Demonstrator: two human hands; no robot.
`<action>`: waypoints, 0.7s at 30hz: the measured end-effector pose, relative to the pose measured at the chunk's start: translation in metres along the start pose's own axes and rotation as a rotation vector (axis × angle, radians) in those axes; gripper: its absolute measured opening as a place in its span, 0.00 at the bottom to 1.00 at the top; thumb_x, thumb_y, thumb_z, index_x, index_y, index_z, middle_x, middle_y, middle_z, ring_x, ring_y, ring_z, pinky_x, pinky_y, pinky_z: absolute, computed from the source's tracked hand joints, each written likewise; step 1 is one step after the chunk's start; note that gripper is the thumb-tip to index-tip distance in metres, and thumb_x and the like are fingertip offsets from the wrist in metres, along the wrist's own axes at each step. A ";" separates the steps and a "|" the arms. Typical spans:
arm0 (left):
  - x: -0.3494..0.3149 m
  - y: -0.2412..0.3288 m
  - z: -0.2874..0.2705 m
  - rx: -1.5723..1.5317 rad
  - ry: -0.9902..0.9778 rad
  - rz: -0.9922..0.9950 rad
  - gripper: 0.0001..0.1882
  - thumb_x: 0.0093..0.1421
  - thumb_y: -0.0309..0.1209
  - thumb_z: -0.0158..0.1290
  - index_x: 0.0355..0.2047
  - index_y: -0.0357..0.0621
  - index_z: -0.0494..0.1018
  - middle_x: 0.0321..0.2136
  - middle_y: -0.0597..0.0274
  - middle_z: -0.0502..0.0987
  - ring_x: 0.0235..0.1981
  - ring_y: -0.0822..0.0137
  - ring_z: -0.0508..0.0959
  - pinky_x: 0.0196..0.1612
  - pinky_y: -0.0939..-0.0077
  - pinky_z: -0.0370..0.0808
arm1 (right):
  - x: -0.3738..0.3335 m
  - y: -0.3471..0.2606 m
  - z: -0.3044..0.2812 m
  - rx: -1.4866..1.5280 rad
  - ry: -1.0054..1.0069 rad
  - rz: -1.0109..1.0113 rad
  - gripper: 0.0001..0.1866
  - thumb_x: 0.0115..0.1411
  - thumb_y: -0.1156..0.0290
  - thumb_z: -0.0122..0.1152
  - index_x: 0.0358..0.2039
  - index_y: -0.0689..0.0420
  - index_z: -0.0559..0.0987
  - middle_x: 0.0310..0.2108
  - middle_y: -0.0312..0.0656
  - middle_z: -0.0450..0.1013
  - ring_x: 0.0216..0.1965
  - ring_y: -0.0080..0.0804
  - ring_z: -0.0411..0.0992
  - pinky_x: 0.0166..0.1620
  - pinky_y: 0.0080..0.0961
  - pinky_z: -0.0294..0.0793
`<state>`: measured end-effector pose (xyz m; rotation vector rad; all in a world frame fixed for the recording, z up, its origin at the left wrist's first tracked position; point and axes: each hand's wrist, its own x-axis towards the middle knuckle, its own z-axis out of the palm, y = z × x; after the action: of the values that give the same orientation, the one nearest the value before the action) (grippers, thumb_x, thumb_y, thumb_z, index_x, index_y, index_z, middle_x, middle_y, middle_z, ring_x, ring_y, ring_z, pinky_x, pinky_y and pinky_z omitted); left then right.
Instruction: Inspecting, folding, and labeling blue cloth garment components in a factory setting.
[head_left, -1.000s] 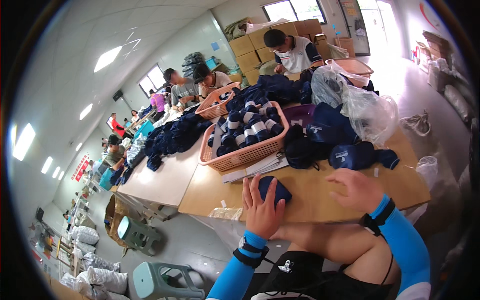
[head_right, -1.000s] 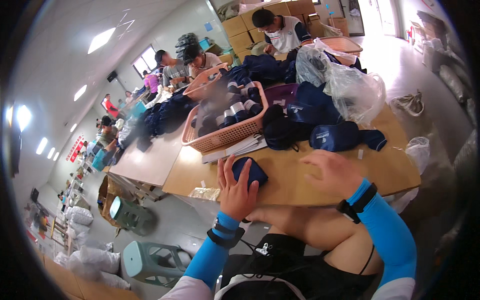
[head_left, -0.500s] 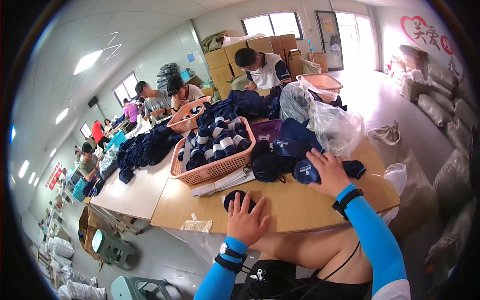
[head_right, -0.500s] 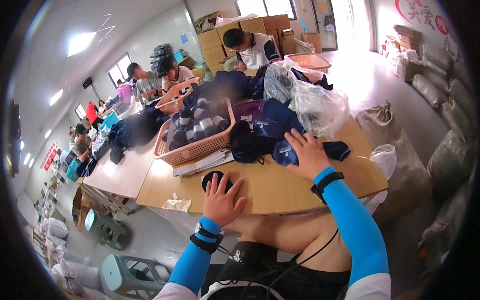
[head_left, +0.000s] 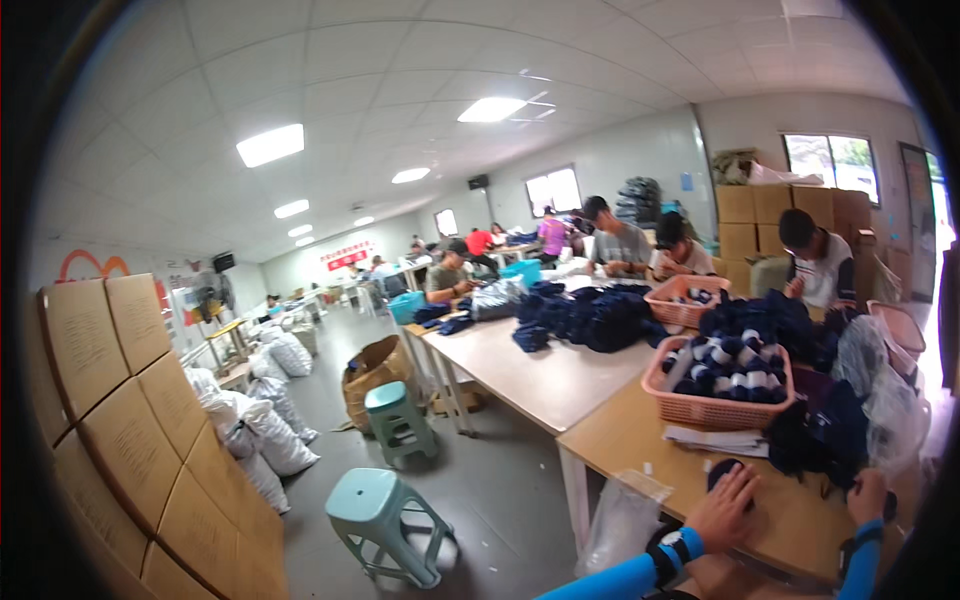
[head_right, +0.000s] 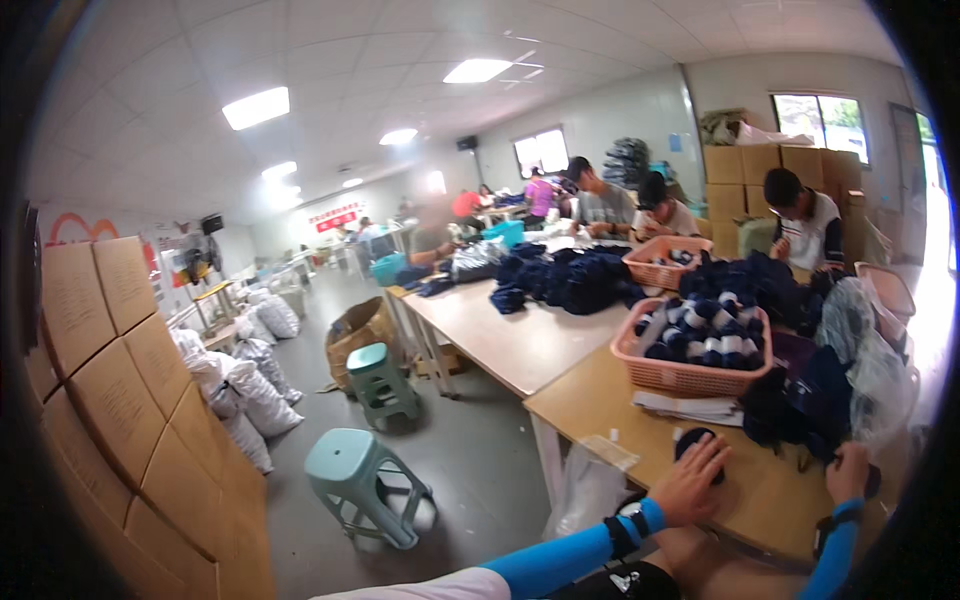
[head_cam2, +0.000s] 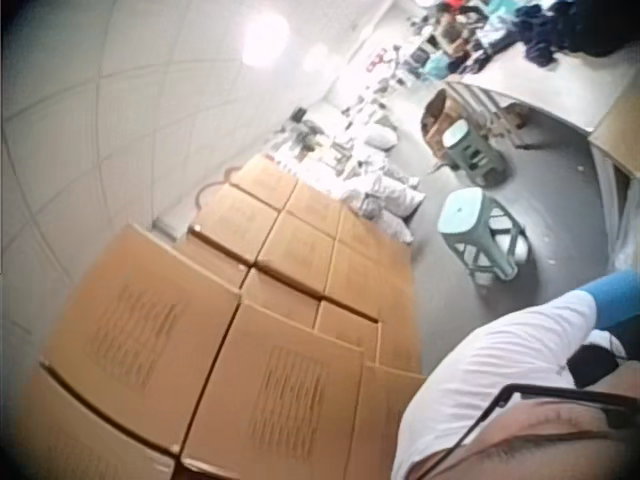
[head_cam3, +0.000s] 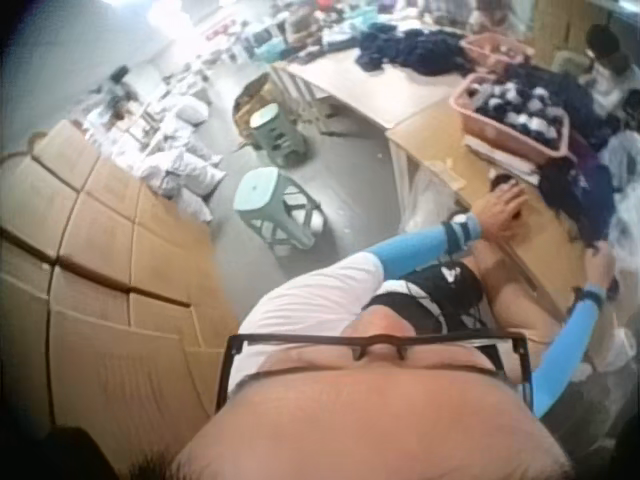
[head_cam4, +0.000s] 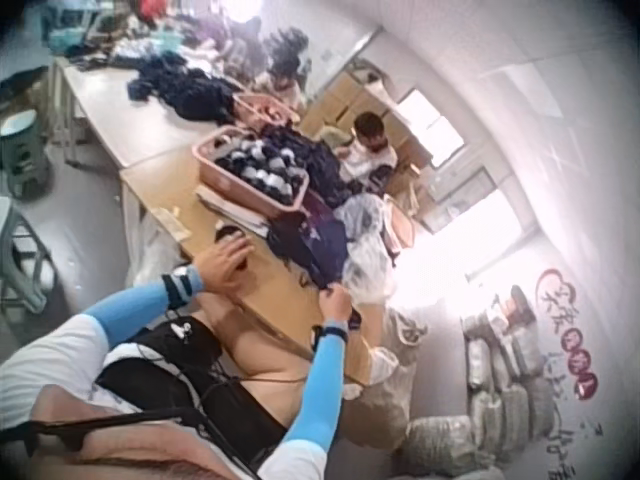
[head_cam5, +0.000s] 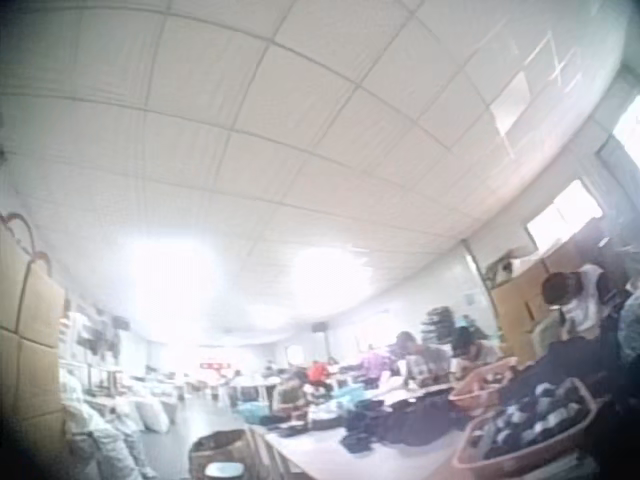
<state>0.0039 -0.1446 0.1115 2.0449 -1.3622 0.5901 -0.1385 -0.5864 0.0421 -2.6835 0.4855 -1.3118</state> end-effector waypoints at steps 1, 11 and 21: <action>-0.001 -0.005 -0.001 -0.053 -0.009 -0.033 0.46 0.57 0.37 0.63 0.73 0.39 0.56 0.72 0.41 0.58 0.75 0.37 0.54 0.76 0.49 0.54 | 0.004 0.007 -0.004 0.000 -0.069 0.075 0.14 0.51 0.80 0.63 0.40 0.57 0.76 0.43 0.52 0.75 0.47 0.54 0.74 0.51 0.47 0.73; 0.008 0.104 -0.117 -0.535 0.459 0.437 0.18 0.59 0.18 0.59 0.50 0.37 0.71 0.52 0.47 0.75 0.47 0.43 0.78 0.52 0.57 0.77 | -0.072 -0.208 -0.083 0.385 -0.009 0.178 0.20 0.71 0.73 0.55 0.62 0.59 0.72 0.55 0.50 0.74 0.56 0.43 0.75 0.60 0.38 0.73; -0.022 0.122 -0.123 -0.492 0.038 -0.179 0.31 0.57 0.38 0.67 0.59 0.49 0.70 0.56 0.37 0.76 0.54 0.41 0.78 0.52 0.57 0.77 | -0.061 -0.324 -0.126 1.544 -0.499 0.644 0.25 0.58 0.85 0.49 0.57 0.63 0.78 0.49 0.35 0.76 0.43 0.23 0.74 0.45 0.20 0.75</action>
<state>-0.1211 -0.0796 0.2145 1.7169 -1.1474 0.1877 -0.1970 -0.2558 0.1524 -1.2447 0.1015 -0.3795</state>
